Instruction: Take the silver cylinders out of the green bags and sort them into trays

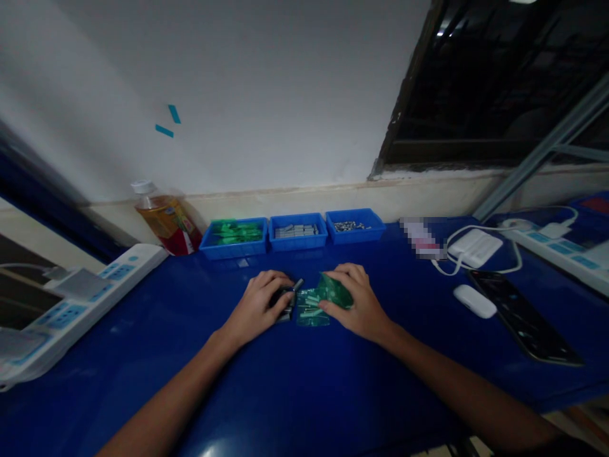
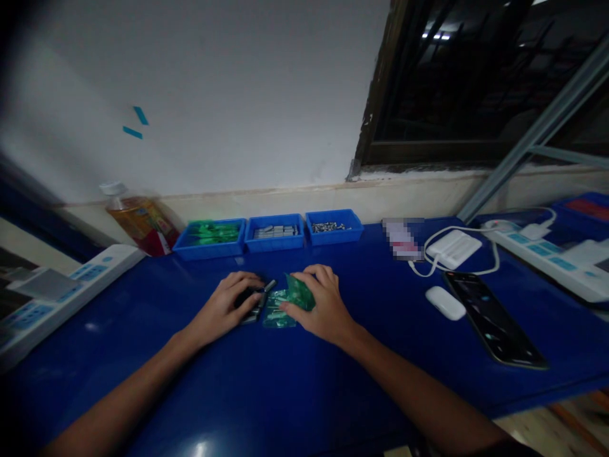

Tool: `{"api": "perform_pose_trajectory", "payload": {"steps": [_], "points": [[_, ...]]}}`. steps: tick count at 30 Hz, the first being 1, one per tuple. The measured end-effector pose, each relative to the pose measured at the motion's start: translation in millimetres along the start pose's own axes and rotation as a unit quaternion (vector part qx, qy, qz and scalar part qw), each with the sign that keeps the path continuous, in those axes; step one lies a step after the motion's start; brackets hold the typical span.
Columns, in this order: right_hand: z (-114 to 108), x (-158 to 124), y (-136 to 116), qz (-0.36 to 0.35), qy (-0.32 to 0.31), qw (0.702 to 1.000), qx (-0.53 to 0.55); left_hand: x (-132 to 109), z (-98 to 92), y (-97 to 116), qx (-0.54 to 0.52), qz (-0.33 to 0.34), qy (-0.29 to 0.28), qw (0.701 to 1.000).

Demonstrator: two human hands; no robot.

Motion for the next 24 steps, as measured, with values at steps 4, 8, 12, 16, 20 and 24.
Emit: {"api": "perform_pose_trajectory", "payload": {"steps": [4,8,12,16,20,24], "points": [[4,-1,-8,-0.024,-0.025,0.999,0.013,-2,-10.7,15,-0.033,-0.013,0.039,0.999],[19,-10,-28,-0.088,-0.077,0.993,0.018,-7,-7.0,38,-0.174,-0.084,0.037,0.98],[28,-16,-37,-0.103,-0.102,0.989,0.012,-14,8.2,35,-0.312,-0.187,0.018,0.931],[23,-16,-40,-0.06,-0.093,0.993,0.048,-14,3.4,17,-0.349,-0.214,0.06,0.91],[15,-9,-32,0.054,-0.074,0.989,0.117,-14,-26.6,23,-0.216,-0.13,0.155,0.955],[32,-8,-11,0.217,-0.103,0.932,0.27,-17,-26.1,68,-0.106,0.06,0.121,0.985]]}}
Point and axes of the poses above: each hand's wrist, its own x-axis towards the middle knuckle, its own z-axis out of the palm, y = z × x, the point moved 10 cm from there along x, towards the middle knuckle, and after that the axes turned 6 degrees about y, right-handed, at the moved point
